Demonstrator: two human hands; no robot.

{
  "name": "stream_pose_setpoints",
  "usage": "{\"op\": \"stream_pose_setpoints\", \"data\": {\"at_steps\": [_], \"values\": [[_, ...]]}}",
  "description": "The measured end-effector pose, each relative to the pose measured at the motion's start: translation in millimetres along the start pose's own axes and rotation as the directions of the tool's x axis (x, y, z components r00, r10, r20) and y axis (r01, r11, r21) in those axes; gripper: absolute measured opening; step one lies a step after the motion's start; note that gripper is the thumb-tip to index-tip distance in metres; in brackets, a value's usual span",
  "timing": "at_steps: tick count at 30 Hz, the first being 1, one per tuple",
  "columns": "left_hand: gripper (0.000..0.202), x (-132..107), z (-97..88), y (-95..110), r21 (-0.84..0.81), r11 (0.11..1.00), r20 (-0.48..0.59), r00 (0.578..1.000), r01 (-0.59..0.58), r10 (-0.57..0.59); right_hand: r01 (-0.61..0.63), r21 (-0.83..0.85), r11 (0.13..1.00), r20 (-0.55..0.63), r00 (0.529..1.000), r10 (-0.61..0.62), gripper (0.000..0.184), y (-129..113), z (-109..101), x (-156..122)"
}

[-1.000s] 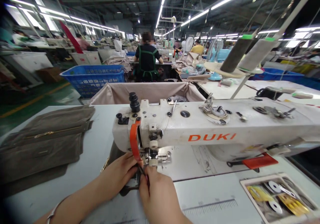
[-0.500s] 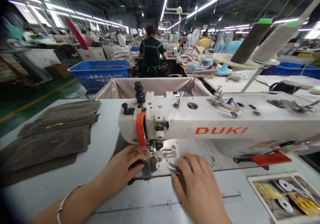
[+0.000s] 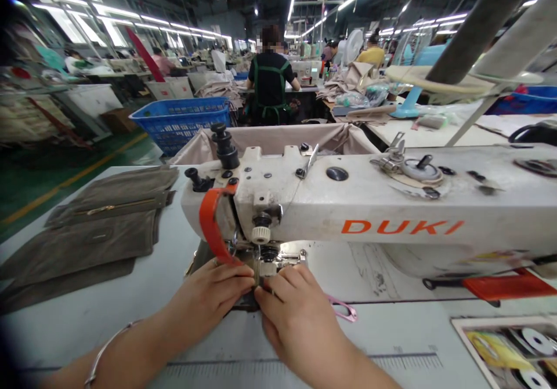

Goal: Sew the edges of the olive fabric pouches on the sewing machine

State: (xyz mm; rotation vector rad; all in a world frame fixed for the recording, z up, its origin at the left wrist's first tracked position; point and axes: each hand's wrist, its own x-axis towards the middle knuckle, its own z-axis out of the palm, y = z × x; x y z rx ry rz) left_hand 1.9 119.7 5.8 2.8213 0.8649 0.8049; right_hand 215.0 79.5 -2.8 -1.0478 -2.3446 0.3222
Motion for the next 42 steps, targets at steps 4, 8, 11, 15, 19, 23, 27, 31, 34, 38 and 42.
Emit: {"op": "stream_pose_setpoints", "data": {"at_steps": [4, 8, 11, 15, 19, 23, 27, 31, 34, 38, 42], "values": [[0.024, 0, -1.5, 2, -0.033, 0.999, 0.003, 1.000, 0.016, -0.016, 0.003, 0.033, 0.999, -0.042, 0.999, -0.001, 0.032, -1, -1, 0], [0.025, -3, -0.3, 0, -0.063, 0.998, -0.032, 0.999, 0.028, -0.030, 0.024, 0.006, 1.000, -0.002, 1.000, -0.024, 0.036, -1, -1, 3], [0.024, -4, 0.1, -5, -0.052, 0.998, -0.016, 0.999, 0.042, -0.043, 0.018, -0.020, 1.000, 0.039, 0.999, -0.017, 0.037, 1, -2, 6], [0.021, 1, -0.9, -14, -0.003, 1.000, 0.062, 0.998, 0.018, -0.018, 0.034, -0.042, 0.999, 0.053, 0.998, -0.031, 0.042, 5, 1, 9], [0.023, 9, -1.1, -22, 0.024, 1.000, 0.115, 0.993, -0.015, 0.012, -0.006, -0.067, 0.998, 0.023, 1.000, 0.007, 0.039, 12, 8, 9], [0.023, 16, -1.4, -27, 0.100, 0.995, 0.124, 0.992, -0.024, 0.012, -0.046, -0.107, 0.993, -0.003, 0.999, 0.046, 0.040, 17, 14, 10], [0.023, 17, 0.7, -31, 0.137, 0.990, 0.095, 0.995, 0.017, -0.031, -0.064, -0.136, 0.989, -0.018, 0.998, 0.062, 0.041, 17, 16, 12], [0.020, 13, 7.0, -38, 0.129, 0.988, 0.053, 0.995, 0.080, -0.088, -0.065, -0.148, 0.987, -0.051, 0.997, 0.058, 0.040, 16, 15, 11], [0.021, 11, 10.2, -41, 0.101, 0.987, 0.054, 0.990, 0.127, -0.133, -0.067, -0.153, 0.986, -0.060, 0.996, 0.058, 0.038, 16, 15, 11], [0.021, 12, 9.0, -41, 0.078, 0.985, 0.039, 0.987, 0.152, -0.156, -0.072, -0.163, 0.984, -0.067, 0.996, 0.062, 0.038, 16, 17, 12], [0.021, 14, 6.2, -38, 0.087, 0.981, 0.044, 0.983, 0.172, -0.176, -0.082, -0.164, 0.983, -0.051, 0.996, 0.075, 0.039, 16, 16, 13]]}}
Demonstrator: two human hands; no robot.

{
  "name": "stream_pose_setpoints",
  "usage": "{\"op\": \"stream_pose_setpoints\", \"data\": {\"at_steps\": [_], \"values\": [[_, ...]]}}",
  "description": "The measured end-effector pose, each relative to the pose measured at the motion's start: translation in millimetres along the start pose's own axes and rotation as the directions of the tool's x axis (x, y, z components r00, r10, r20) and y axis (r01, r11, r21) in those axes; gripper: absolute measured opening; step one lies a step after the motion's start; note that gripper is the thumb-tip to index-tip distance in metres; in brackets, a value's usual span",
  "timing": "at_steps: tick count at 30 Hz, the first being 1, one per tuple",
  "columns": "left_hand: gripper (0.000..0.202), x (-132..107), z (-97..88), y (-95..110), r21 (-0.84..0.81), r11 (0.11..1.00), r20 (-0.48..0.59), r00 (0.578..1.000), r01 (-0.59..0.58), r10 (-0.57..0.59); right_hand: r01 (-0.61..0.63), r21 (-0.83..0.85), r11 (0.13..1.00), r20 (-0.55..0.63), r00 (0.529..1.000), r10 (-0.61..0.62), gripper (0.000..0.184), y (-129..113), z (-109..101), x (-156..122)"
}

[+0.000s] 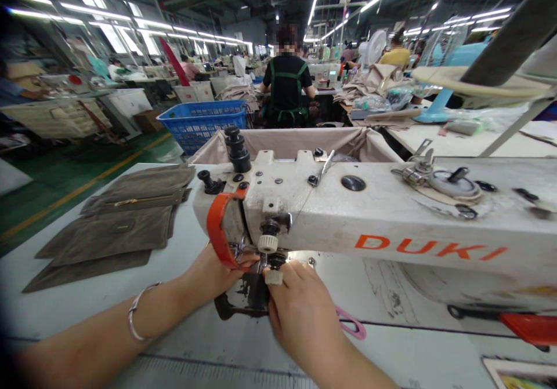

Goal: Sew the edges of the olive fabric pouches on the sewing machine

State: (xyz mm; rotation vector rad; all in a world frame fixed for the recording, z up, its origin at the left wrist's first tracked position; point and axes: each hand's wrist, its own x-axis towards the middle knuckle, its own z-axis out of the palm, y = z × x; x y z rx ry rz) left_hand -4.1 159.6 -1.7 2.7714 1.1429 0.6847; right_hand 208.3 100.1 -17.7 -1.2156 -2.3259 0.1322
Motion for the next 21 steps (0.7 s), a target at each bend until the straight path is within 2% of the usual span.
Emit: {"op": "stream_pose_setpoints", "data": {"at_steps": [8, 13, 15, 17, 19, 21], "values": [[0.018, 1, 0.4, 3, 0.026, 0.999, 0.008, 1.000, 0.028, -0.028, 0.002, 0.044, 0.999, 0.015, 1.000, -0.003, 0.037, 1, -1, -1], [0.019, 4, -9.0, 10, 0.071, 0.996, 0.036, 0.998, 0.057, -0.060, -0.010, 0.057, 0.998, 0.023, 1.000, 0.009, 0.037, 1, -1, -2], [0.019, 1, -16.9, 19, 0.100, 0.989, 0.083, 0.990, 0.108, -0.116, -0.010, 0.067, 0.998, 0.017, 1.000, 0.009, 0.037, 1, -2, -3], [0.015, -4, -26.0, 31, 0.083, 0.985, 0.188, 0.968, 0.153, -0.166, 0.008, 0.085, 0.996, 0.012, 1.000, -0.009, 0.037, 0, -4, -4], [0.017, -10, -33.7, 40, 0.020, 0.992, 0.285, 0.950, 0.128, -0.128, 0.036, 0.106, 0.994, 0.008, 0.999, -0.037, 0.039, 1, -7, -5], [0.019, -15, -37.5, 44, -0.033, 0.998, 0.292, 0.956, 0.048, -0.037, 0.074, 0.131, 0.989, -0.001, 0.997, -0.075, 0.042, 2, -9, -6]]}}
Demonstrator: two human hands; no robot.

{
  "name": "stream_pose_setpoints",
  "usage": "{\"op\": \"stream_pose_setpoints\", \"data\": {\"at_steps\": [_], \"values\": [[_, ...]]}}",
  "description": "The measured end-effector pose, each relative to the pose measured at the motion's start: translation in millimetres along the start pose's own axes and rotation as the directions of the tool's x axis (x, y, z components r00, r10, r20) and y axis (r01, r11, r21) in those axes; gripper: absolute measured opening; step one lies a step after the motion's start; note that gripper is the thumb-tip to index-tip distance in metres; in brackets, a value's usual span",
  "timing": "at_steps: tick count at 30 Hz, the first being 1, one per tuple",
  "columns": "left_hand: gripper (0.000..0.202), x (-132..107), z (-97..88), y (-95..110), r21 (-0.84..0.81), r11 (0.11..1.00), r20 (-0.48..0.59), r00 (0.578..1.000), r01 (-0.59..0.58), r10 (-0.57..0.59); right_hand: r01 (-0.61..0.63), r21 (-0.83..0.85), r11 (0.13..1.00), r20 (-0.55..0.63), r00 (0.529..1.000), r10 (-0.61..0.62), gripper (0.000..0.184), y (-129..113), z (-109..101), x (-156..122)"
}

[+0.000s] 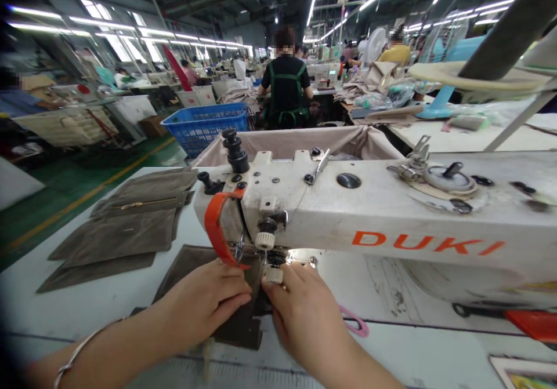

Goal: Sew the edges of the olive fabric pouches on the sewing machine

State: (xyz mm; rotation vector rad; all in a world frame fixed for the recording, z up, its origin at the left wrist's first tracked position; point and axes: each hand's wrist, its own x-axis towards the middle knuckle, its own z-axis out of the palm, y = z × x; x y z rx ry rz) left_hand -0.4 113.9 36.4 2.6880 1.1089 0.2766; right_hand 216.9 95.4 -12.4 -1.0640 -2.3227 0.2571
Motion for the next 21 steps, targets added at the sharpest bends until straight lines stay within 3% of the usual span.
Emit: {"op": "stream_pose_setpoints", "data": {"at_steps": [3, 6, 10, 14, 18, 21], "values": [[0.026, -1, 4.1, -6, 0.005, 0.995, -0.045, 0.994, -0.101, 0.101, 0.065, 0.051, 0.997, -0.003, 0.998, -0.065, 0.040, 1, -2, -1], [0.037, 1, 13.2, -18, 0.011, 0.985, -0.026, 0.985, -0.169, 0.170, 0.079, 0.071, 0.994, -0.002, 0.997, -0.080, 0.036, 0, -2, -1], [0.020, 4, 19.0, -25, 0.001, 0.991, 0.028, 0.991, -0.133, 0.133, 0.035, 0.055, 0.998, 0.004, 0.999, -0.036, 0.044, -2, -2, -1], [0.021, 8, 9.2, -25, -0.048, 0.993, 0.018, 0.994, -0.105, 0.106, 0.020, 0.017, 1.000, 0.089, 0.996, -0.021, 0.052, -6, -4, 2], [0.026, 14, -3.4, -18, -0.032, 0.995, 0.032, 0.995, -0.093, 0.094, 0.029, -0.004, 1.000, 0.166, 0.986, -0.028, 0.036, -11, -5, 4], [0.020, 16, -2.2, -10, 0.000, 0.991, 0.061, 0.990, -0.131, 0.131, 0.019, 0.035, 0.999, 0.194, 0.981, -0.026, 0.028, -11, -7, 5]]}}
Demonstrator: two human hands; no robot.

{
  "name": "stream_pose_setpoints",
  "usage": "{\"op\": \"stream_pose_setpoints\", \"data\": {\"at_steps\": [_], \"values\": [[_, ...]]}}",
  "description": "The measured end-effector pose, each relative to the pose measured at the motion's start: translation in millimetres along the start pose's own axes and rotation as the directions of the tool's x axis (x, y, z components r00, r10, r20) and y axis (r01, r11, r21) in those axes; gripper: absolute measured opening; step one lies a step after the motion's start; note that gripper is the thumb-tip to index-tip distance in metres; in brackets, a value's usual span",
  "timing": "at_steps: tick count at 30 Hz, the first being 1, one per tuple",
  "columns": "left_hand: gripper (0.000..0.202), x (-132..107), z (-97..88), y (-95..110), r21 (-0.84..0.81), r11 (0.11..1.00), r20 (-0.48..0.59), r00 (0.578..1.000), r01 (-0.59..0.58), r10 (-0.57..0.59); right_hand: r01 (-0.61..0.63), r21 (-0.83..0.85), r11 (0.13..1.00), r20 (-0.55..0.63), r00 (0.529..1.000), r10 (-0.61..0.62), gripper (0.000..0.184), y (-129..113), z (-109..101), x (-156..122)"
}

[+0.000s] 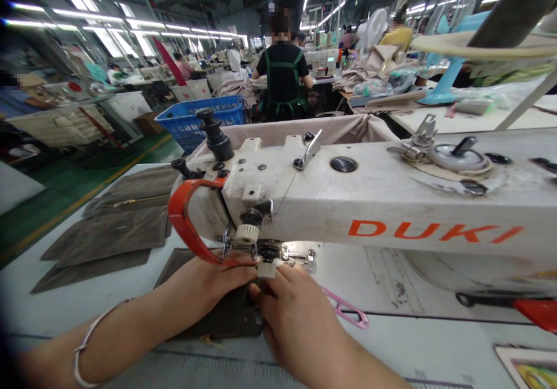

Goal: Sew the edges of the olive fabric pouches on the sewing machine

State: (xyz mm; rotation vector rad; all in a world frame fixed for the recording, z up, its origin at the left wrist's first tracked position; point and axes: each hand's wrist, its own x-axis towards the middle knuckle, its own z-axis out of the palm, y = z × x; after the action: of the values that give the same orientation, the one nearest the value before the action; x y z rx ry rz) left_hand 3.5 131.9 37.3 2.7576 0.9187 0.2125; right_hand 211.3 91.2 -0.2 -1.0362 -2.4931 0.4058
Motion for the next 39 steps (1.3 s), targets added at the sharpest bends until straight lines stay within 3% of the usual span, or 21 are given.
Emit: {"op": "stream_pose_setpoints", "data": {"at_steps": [3, 8, 13, 16, 19, 25, 29, 33, 39], "values": [[0.015, -1, 7.7, 8, 0.028, 0.999, 0.019, 1.000, -0.022, 0.022, -0.019, 0.022, 1.000, 0.030, 0.999, 0.018, 0.030, 1, -3, -2], [0.020, -5, 17.1, 18, 0.008, 0.999, -0.074, 0.996, 0.042, -0.042, -0.039, 0.050, 0.998, 0.023, 0.999, 0.038, 0.028, 4, -6, -5], [0.021, -7, 15.4, 22, 0.160, 0.987, -0.103, 0.995, 0.014, 0.002, -0.030, 0.042, 0.999, 0.020, 0.999, 0.029, 0.033, 7, -4, -8], [0.019, -8, 7.4, 26, 0.087, 0.996, -0.077, 0.997, 0.033, -0.027, -0.022, 0.056, 0.998, 0.035, 0.999, 0.020, 0.024, 9, -4, -9], [0.037, -16, 3.0, 34, -0.010, 0.996, -0.042, 0.995, 0.088, -0.088, -0.013, 0.110, 0.994, 0.061, 0.998, 0.007, 0.015, 11, -7, -9], [0.043, -34, 23.9, 44, -0.022, 0.983, -0.110, 0.977, 0.181, -0.182, -0.017, 0.140, 0.990, 0.104, 0.995, 0.003, 0.014, 12, -14, -7], [0.037, -34, 36.4, 44, -0.014, 0.991, -0.209, 0.969, 0.131, -0.131, 0.006, 0.159, 0.987, 0.082, 0.996, -0.020, 0.015, 14, -14, -9], [0.030, -34, 38.1, 44, 0.062, 0.997, -0.268, 0.963, 0.044, -0.026, -0.001, 0.204, 0.979, -0.054, 0.998, 0.012, 0.020, 14, -12, -11], [0.030, -34, 37.0, 39, 0.123, 0.992, -0.332, 0.942, -0.006, 0.047, 0.024, 0.092, 0.995, -0.120, 0.993, -0.013, 0.036, 10, -3, -8]]}}
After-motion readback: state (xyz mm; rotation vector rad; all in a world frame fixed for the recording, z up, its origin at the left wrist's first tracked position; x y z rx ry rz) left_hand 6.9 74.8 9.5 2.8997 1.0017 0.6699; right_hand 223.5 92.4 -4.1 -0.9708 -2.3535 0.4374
